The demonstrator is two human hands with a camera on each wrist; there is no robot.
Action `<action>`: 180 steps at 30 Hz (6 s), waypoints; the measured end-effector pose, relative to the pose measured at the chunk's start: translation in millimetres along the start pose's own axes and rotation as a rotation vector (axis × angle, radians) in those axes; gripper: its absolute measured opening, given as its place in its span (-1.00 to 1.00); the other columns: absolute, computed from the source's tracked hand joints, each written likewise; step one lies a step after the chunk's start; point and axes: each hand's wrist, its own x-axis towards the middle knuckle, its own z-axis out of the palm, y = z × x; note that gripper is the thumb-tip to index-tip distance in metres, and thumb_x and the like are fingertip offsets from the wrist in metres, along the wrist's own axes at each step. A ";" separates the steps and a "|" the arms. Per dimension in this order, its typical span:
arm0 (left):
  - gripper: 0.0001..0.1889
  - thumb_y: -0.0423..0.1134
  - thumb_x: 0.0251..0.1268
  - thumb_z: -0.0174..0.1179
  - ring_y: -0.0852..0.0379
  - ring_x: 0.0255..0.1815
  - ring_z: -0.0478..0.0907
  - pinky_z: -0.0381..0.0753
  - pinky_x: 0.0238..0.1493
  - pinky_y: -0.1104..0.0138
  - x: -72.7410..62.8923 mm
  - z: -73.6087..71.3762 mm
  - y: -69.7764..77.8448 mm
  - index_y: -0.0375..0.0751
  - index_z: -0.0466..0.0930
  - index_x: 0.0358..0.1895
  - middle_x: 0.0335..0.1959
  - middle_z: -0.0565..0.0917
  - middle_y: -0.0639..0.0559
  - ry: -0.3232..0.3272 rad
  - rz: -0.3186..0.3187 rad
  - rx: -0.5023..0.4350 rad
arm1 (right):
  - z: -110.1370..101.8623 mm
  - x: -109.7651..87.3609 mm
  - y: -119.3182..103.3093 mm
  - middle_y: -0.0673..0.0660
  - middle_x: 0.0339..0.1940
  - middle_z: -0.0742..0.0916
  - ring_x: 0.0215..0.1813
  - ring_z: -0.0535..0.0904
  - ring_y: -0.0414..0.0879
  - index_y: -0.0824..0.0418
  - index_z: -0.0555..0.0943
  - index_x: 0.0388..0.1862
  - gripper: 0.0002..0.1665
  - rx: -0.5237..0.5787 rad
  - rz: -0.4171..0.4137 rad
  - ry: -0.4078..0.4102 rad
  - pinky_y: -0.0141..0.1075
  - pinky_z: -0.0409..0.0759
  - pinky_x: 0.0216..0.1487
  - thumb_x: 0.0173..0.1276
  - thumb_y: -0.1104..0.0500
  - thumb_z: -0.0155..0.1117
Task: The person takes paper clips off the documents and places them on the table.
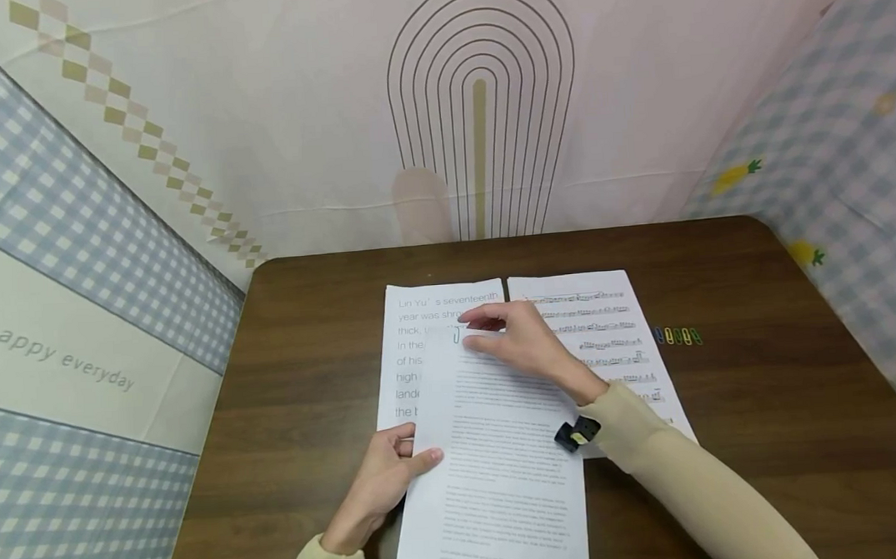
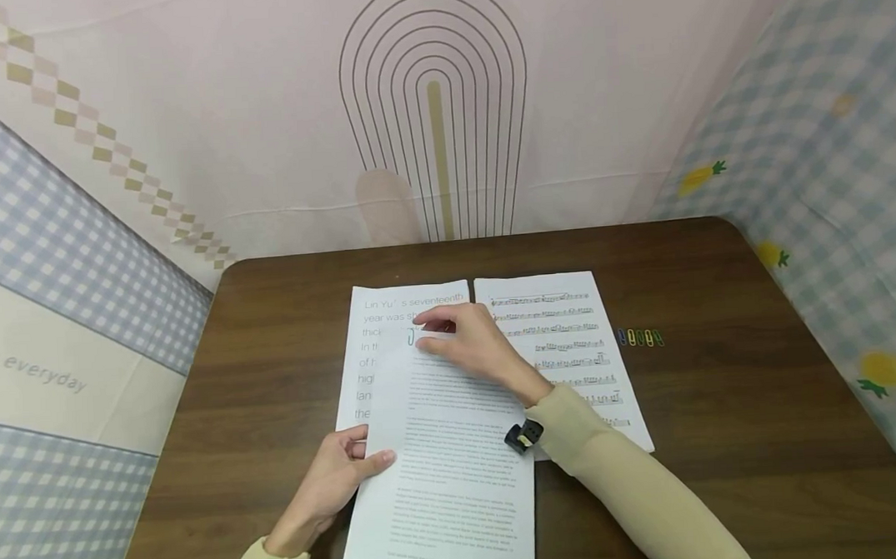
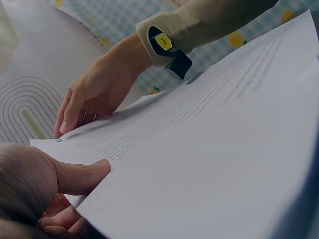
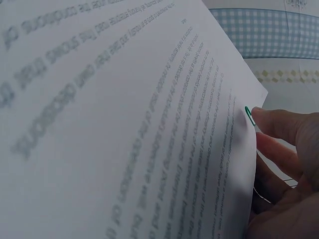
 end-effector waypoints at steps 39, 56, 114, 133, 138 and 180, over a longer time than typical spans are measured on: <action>-0.65 -0.51 0.41 0.35 -0.01 -0.33 0.88 0.84 -0.33 0.30 0.8 2.1 -1.0 -0.63 0.64 0.19 -0.19 0.86 -0.44 0.033 0.013 0.065 | 12.0 4.5 -4.3 0.17 0.08 0.91 0.06 0.82 0.03 0.14 0.87 0.07 -0.72 -0.008 0.039 -0.026 -0.09 0.74 0.15 0.39 0.23 0.55; -0.64 -0.50 0.39 0.36 0.05 -0.36 0.87 0.85 -0.33 0.29 0.1 4.9 -2.1 -0.62 0.64 0.19 -0.18 0.86 -0.42 0.050 0.000 0.037 | 9.9 5.4 -6.4 0.17 -0.07 0.92 -0.07 0.80 -0.05 0.18 0.88 -0.02 -0.78 0.001 0.065 -0.025 -0.20 0.72 0.05 0.37 0.23 0.56; -0.66 -0.47 0.39 0.39 0.04 -0.40 0.85 0.85 -0.36 0.26 -3.4 1.6 -4.1 -0.56 0.67 0.16 -0.25 0.88 -0.27 0.067 -0.032 0.049 | -8.0 14.2 5.0 0.16 -0.25 0.89 -0.25 0.62 -0.17 0.27 0.87 0.03 -0.72 0.199 0.174 0.051 -0.47 0.52 -0.24 0.37 0.25 0.58; -0.65 -0.47 0.37 0.41 0.06 -0.42 0.83 0.84 -0.37 0.27 -5.9 -6.0 -1.9 -0.56 0.68 0.15 -0.28 0.87 -0.22 0.122 -0.043 0.081 | -51.8 -17.4 32.7 0.14 -0.10 0.85 -0.12 0.71 -0.20 0.23 0.81 0.22 -0.64 0.191 0.235 0.170 -0.50 0.66 -0.09 0.50 0.16 0.50; -0.65 -0.47 0.37 0.41 0.07 -0.42 0.83 0.84 -0.37 0.27 -5.4 -8.6 -0.1 -0.56 0.68 0.16 -0.28 0.87 -0.22 0.126 -0.044 0.080 | -67.4 -32.3 46.6 0.04 -0.08 0.83 -0.10 0.70 -0.23 0.21 0.80 0.25 -0.62 0.175 0.245 0.215 -0.48 0.67 -0.07 0.53 0.12 0.48; -0.62 -0.44 0.40 0.42 0.03 -0.45 0.82 0.80 -0.46 0.26 -8.3 -38.3 2.6 -0.51 0.67 0.22 -0.29 0.88 -0.21 0.300 -0.060 0.102 | -177.5 -133.9 183.7 -0.56 -0.14 0.58 -0.13 0.52 -0.57 0.27 0.71 0.38 -0.49 -0.139 0.514 0.436 -0.69 0.55 -0.20 0.67 -0.03 0.30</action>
